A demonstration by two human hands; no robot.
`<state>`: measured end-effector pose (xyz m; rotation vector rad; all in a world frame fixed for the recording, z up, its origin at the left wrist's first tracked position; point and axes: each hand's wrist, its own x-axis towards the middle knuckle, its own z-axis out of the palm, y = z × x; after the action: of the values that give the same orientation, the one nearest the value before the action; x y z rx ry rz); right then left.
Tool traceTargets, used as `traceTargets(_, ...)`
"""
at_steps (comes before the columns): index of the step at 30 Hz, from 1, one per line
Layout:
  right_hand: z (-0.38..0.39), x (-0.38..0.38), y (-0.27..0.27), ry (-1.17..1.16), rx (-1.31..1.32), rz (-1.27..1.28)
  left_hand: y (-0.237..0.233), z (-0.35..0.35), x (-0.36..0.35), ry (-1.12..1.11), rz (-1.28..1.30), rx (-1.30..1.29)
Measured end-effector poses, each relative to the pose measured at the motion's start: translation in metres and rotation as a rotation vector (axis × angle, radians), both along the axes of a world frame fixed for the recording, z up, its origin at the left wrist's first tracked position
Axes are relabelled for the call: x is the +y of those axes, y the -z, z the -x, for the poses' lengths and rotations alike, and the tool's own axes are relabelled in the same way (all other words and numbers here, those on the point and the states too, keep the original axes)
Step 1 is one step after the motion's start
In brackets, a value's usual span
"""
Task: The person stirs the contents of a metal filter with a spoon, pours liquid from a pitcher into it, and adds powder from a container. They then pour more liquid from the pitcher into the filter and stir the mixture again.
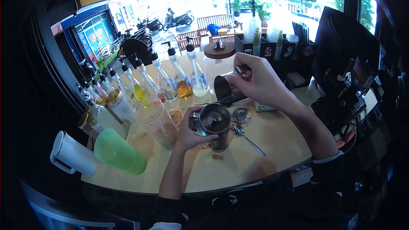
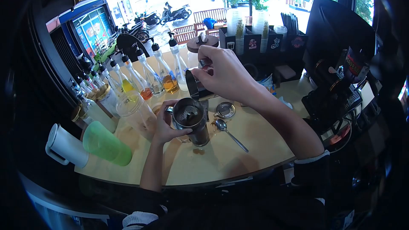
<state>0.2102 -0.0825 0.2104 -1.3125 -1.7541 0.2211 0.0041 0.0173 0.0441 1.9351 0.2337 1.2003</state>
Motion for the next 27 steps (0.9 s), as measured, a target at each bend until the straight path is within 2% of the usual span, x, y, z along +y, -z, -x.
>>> traceTargets(9,0.001,-0.007,-0.002,-0.005,-0.007,-0.013,-0.004,0.001,-0.002,0.028,0.016,-0.049)
traceTargets(18,0.007,-0.007,-0.011,-0.046,0.034,0.035,-0.019,0.002,0.000,-0.019,-0.013,0.075)
traceTargets(27,0.010,-0.007,-0.009,-0.060,-0.051,0.000,-0.024,0.005,-0.001,-0.071,-0.031,0.102)
